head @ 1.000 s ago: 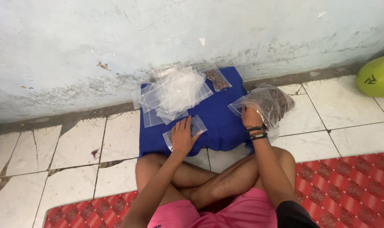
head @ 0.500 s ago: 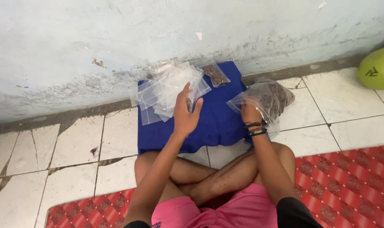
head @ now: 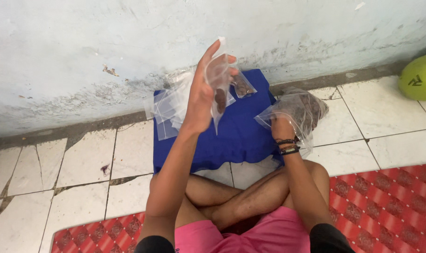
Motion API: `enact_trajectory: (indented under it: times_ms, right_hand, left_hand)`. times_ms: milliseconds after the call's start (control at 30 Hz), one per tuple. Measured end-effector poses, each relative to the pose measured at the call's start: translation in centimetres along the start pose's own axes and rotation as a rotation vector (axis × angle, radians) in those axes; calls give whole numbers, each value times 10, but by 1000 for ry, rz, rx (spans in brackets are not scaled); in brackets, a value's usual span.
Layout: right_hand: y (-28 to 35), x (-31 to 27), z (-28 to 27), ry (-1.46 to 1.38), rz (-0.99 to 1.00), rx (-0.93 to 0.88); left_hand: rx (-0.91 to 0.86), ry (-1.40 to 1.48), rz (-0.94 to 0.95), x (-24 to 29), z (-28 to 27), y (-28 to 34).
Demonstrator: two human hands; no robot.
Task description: The person fills small plastic bags with beans by hand and seals each bag.
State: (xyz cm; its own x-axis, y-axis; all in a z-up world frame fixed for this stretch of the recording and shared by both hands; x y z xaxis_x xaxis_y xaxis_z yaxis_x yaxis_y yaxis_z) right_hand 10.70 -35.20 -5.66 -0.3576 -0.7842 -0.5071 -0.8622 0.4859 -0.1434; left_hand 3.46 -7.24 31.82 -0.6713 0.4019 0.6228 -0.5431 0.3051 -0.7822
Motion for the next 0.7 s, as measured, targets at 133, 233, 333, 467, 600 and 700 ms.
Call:
enact_trajectory:
  times_ms: [133, 233, 333, 467, 600, 700]
  right_hand:
    - [8, -8, -7, -88, 67, -81]
    - [5, -3, 6, -20, 142, -159]
    - [10, -11, -9, 64, -10, -44]
    - [28, -37, -41, 129, -48, -222]
    - [64, -86, -111, 230, -18, -360]
    - [51, -66, -84, 221, -16, -318]
  left_hand:
    - [-59, -748, 371, 14, 0, 11]
    - [-67, -943, 493, 15, 1, 13]
    - [-56, -952, 535, 17, 3, 14]
    - [42, -846, 554, 24, 7, 13]
    - [38, -734, 456, 28, 12, 15]
    - [25, -736, 316, 19, 9, 20]
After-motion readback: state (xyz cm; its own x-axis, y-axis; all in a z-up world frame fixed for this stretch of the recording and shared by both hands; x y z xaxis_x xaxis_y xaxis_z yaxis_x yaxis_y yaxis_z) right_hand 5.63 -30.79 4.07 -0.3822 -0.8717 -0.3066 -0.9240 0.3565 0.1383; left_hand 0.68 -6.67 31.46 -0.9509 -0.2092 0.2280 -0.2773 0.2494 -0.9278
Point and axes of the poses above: each hand's wrist, its own y-axis away from the middle knuckle, its own z-axis out of the palm, x = y × z, the point moved 4 cm from there along -y, towards the middle knuckle, and after that the axes turned 14 degrees about z, right-handed, at the moved point
